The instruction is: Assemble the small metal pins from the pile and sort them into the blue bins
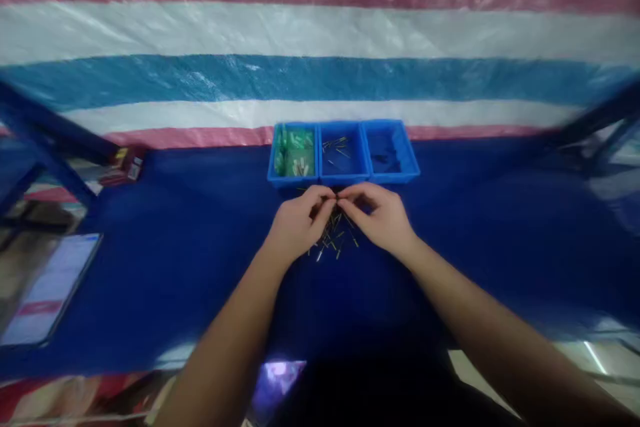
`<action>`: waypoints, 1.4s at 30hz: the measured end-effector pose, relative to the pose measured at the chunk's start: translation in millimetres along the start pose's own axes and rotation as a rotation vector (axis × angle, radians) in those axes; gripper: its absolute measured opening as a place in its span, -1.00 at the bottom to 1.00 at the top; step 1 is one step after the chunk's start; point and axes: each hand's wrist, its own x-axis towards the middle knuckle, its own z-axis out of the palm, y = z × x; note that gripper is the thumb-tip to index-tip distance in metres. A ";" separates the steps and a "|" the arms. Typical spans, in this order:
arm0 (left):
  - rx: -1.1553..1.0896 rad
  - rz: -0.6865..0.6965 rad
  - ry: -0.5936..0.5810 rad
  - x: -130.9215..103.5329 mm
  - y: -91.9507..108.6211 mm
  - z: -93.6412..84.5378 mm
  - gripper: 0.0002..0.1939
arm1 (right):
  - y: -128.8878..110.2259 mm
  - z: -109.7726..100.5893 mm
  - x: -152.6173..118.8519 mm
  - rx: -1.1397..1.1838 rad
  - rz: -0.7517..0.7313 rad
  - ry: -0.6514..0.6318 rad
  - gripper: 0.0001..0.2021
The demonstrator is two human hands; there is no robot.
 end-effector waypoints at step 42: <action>-0.058 0.049 0.002 0.7 6.5 -2.7 -0.83 | -2.7 2.1 -1.3 0.079 0.011 0.022 -0.88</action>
